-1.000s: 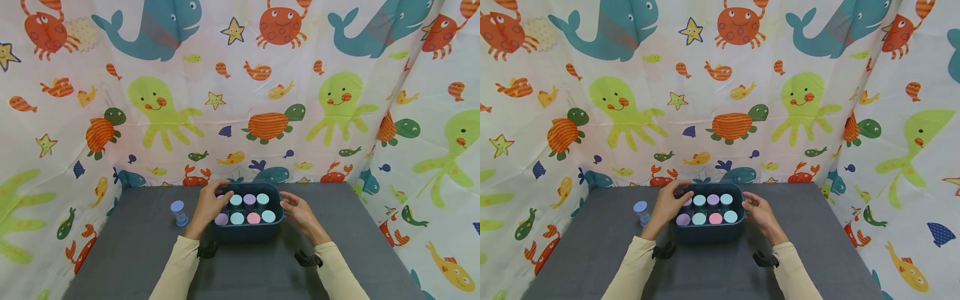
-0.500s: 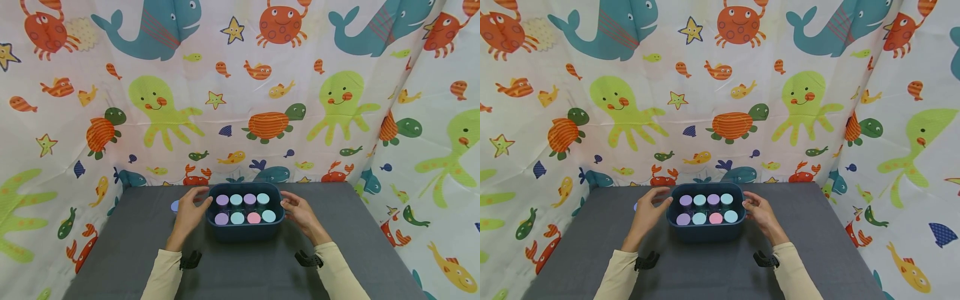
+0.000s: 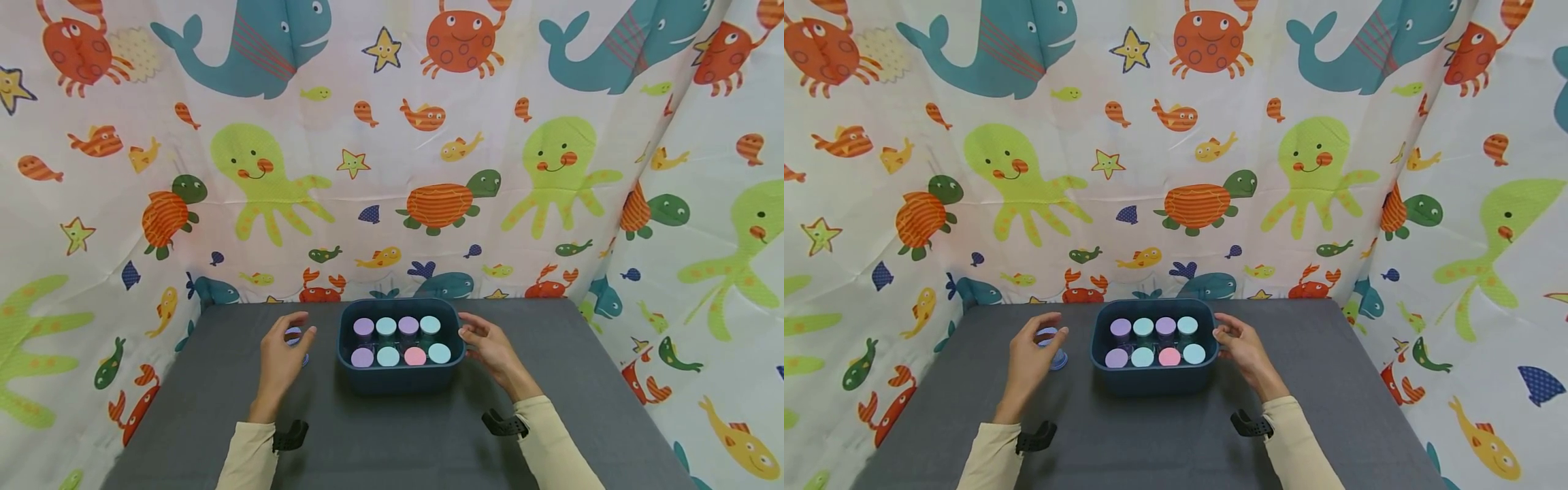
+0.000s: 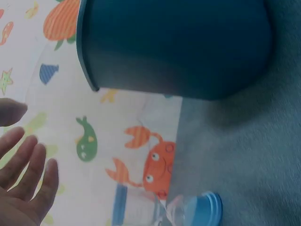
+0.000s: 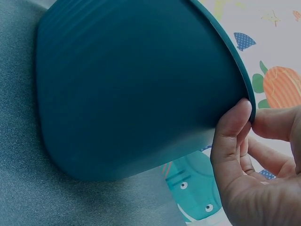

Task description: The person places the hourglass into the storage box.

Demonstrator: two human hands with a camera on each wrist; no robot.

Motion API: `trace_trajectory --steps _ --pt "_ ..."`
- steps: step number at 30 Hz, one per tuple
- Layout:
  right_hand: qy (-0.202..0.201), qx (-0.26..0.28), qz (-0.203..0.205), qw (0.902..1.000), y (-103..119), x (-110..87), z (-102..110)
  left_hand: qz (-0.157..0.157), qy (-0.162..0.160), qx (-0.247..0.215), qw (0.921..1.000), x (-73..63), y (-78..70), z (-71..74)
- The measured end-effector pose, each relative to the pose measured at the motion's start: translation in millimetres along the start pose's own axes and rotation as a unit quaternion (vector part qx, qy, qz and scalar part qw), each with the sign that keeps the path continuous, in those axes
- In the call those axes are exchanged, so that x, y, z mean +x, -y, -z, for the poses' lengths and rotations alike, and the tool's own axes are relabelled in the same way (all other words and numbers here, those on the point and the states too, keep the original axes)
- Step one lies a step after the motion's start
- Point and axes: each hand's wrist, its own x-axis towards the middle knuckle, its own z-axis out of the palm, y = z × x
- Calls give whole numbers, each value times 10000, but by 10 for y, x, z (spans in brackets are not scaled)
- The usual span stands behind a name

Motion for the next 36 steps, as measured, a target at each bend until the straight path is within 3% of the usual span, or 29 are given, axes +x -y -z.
trace_trajectory --steps 6,15,22,36 --pt "5 25 10 10000 -3 -3 5 14 -326 40 9995 -31 127 138" --pt "30 33 40 10000 2 -10 10 97 -365 213 9991 -37 353 257" --pt "27 44 38 10000 -1 -5 8 571 -162 372 9975 -27 522 240" --pt "-24 73 24 10000 -12 6 10 1479 518 131 9876 -47 843 141"
